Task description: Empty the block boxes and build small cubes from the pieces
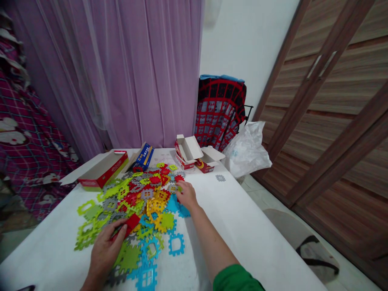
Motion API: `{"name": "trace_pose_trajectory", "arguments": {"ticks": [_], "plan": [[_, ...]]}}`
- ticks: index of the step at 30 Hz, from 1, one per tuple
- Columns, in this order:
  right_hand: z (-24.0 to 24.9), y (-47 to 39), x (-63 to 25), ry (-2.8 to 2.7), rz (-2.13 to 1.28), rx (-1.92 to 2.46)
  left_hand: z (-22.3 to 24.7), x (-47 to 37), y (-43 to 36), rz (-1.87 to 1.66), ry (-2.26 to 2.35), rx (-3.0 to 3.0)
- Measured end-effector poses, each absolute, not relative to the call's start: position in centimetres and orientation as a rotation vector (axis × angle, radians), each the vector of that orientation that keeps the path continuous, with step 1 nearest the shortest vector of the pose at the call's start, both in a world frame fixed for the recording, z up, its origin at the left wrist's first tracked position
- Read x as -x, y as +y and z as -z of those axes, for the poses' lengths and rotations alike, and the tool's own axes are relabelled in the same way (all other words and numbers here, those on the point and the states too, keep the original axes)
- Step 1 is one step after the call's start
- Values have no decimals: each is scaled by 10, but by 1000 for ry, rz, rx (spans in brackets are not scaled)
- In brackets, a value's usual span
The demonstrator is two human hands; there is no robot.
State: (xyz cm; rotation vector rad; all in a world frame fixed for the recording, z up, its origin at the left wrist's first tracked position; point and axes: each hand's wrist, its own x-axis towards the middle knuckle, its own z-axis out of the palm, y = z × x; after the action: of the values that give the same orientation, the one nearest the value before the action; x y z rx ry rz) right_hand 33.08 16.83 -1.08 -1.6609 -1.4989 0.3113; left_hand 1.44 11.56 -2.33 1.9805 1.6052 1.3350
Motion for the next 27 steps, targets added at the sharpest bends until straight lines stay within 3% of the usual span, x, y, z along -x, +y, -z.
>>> {"name": "trace_pose_trajectory", "arguments": {"ticks": [7, 15, 20, 27], "plan": [[-6, 172, -326, -1957, -199, 1872, 27, -14, 114, -1321, 1613, -1976], [8, 147, -368, -1437, -187, 2006, 26, -13, 115, -1343, 1615, -1998], [17, 127, -414, -1401, -257, 2027, 26, -12, 118, -1357, 1593, -2031], [23, 101, -392, -1162, -16, 2233, 32, -8, 120, -1356, 1608, -2065]]}}
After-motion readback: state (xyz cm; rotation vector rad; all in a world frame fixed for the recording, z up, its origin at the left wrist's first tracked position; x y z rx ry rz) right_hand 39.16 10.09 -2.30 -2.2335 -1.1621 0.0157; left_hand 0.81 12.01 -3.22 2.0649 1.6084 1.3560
